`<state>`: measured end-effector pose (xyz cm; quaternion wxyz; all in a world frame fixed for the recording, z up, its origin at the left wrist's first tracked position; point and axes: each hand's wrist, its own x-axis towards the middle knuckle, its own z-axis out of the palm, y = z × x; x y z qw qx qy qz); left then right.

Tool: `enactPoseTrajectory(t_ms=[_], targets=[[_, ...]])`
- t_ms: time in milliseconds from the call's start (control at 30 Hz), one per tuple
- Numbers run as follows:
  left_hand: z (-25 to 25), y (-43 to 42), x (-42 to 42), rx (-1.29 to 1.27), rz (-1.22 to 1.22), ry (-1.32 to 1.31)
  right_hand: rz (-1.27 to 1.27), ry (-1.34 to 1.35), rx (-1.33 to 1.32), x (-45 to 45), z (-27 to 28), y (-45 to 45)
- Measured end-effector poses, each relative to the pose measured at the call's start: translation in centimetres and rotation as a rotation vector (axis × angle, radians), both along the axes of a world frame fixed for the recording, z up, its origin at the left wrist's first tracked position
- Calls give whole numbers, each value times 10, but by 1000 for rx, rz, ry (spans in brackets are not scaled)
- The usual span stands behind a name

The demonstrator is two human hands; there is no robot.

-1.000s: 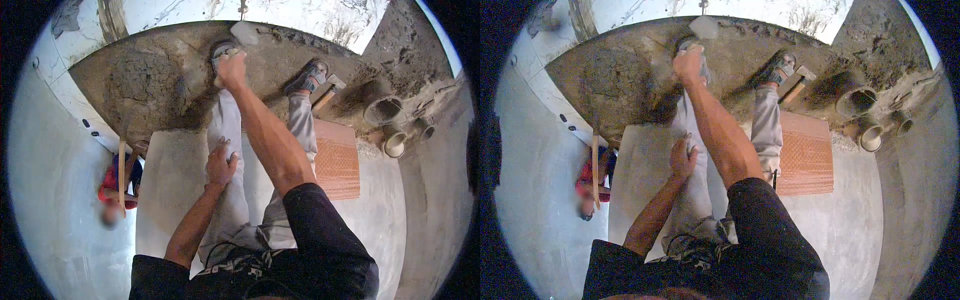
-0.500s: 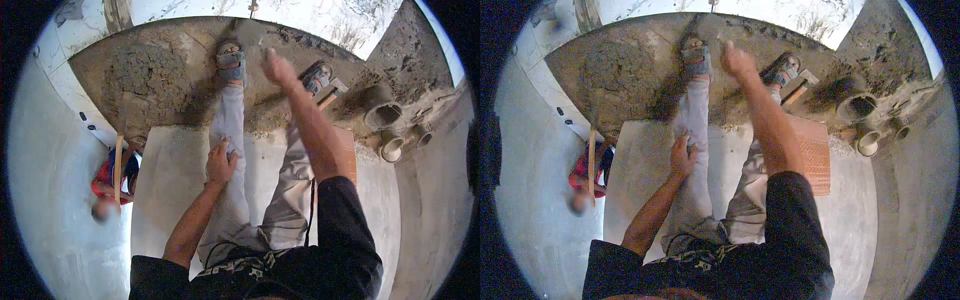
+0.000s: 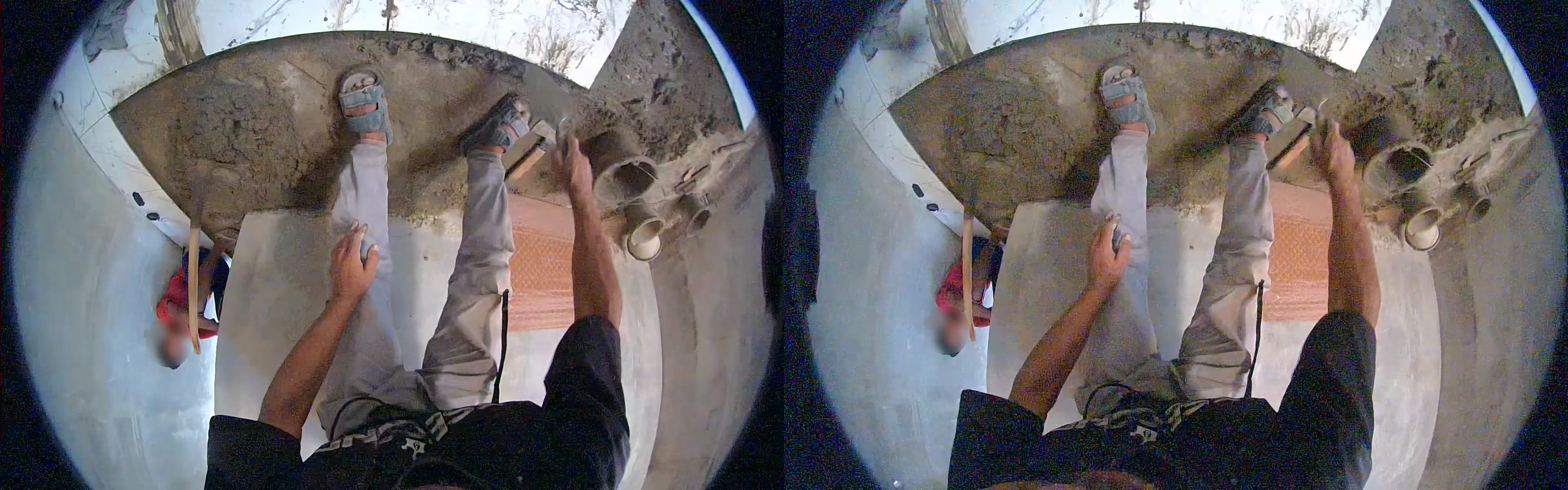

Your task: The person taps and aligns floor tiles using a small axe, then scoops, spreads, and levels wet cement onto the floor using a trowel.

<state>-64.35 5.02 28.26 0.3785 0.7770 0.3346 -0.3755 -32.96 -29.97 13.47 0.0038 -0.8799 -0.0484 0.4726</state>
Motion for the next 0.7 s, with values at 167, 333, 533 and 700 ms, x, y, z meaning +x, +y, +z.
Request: enactPoseTrajectory(t_ms=[167,333,533,700], targets=[[4,0,6,-2,-36,4,-14,131,215,-75,-4,70],[6,6,18,23,-124,-10,32,23,548,-137,-89,167],[0,13,11,33,-230,35,-6,67,504,-125,-144,221],[7,2,15,49,-265,46,-129,182,413,-97,-132,163]])
